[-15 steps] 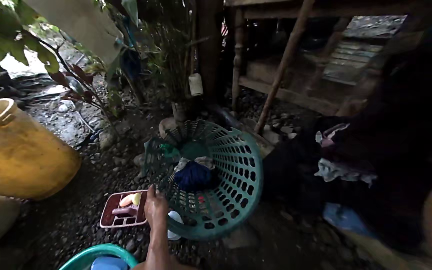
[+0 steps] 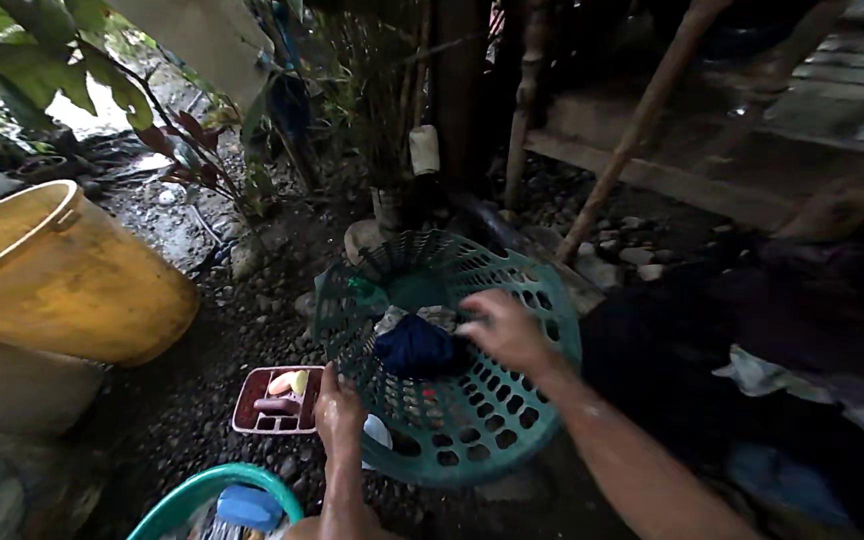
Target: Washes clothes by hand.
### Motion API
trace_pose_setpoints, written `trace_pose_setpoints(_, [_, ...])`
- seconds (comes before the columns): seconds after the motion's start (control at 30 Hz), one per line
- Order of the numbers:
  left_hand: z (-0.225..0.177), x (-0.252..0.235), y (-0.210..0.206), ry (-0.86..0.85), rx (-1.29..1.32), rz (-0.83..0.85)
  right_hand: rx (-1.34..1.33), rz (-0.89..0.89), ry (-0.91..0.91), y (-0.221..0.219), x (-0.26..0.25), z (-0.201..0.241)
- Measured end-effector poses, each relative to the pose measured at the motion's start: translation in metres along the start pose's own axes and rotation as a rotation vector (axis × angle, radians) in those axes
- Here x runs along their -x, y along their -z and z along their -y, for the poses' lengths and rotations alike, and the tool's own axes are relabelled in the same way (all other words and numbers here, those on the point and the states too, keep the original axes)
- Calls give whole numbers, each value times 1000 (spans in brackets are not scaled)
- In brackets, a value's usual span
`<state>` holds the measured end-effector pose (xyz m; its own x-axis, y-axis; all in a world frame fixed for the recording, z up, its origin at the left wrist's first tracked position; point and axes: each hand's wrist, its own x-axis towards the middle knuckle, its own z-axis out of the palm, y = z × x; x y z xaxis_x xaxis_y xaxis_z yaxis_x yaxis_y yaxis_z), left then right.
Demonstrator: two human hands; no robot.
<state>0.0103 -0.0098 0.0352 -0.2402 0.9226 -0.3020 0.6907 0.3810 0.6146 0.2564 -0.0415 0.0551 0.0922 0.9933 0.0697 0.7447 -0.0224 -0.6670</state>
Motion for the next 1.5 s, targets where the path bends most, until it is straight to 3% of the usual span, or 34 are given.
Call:
trace_pose_setpoints(0.07, [2,-2,0,-8,3,3,79,414,-113,-67,-47,-4])
trace_pose_setpoints(0.1, [2,-2,1,-4,6,9,143,517,-182,-98,-60,-10])
trace_pose_setpoints(0.17, [2,0,2,13,9,16,160,554,-304,-147,-68,-28])
trace_pose_setpoints(0.23, [1,-1,2,27,8,22,136,447,-322,-164,-66,-42])
trace_pose_setpoints(0.3, [0,-1,3,39,7,27,28,335,-316,-151,-65,-45])
trace_pose_setpoints(0.47, [-5,-3,1,51,2,29,-166,-106,-354,-64,-72,-34])
trace_pose_setpoints(0.67, [-7,-9,3,17,71,20,-230,-548,-157,7,-60,-13])
trace_pose_setpoints(0.77, [-10,-11,2,21,84,6,-234,-634,-74,0,-63,-3])
trace_pose_setpoints(0.93, [-7,-14,1,20,183,-15,-131,-735,150,-52,-95,-7])
trace_pose_setpoints(1.1, [-10,-13,3,0,148,9,-35,-480,-24,-87,-129,-28])
trace_pose_setpoints(1.27, [-13,-15,3,15,170,46,50,-103,-295,-78,-144,-37])
trace_pose_setpoints(1.37, [-11,-17,2,-27,274,23,110,33,-254,-55,-149,-13])
trace_pose_setpoints(1.5, [-10,-15,9,-55,362,-36,88,308,-10,-18,-133,30])
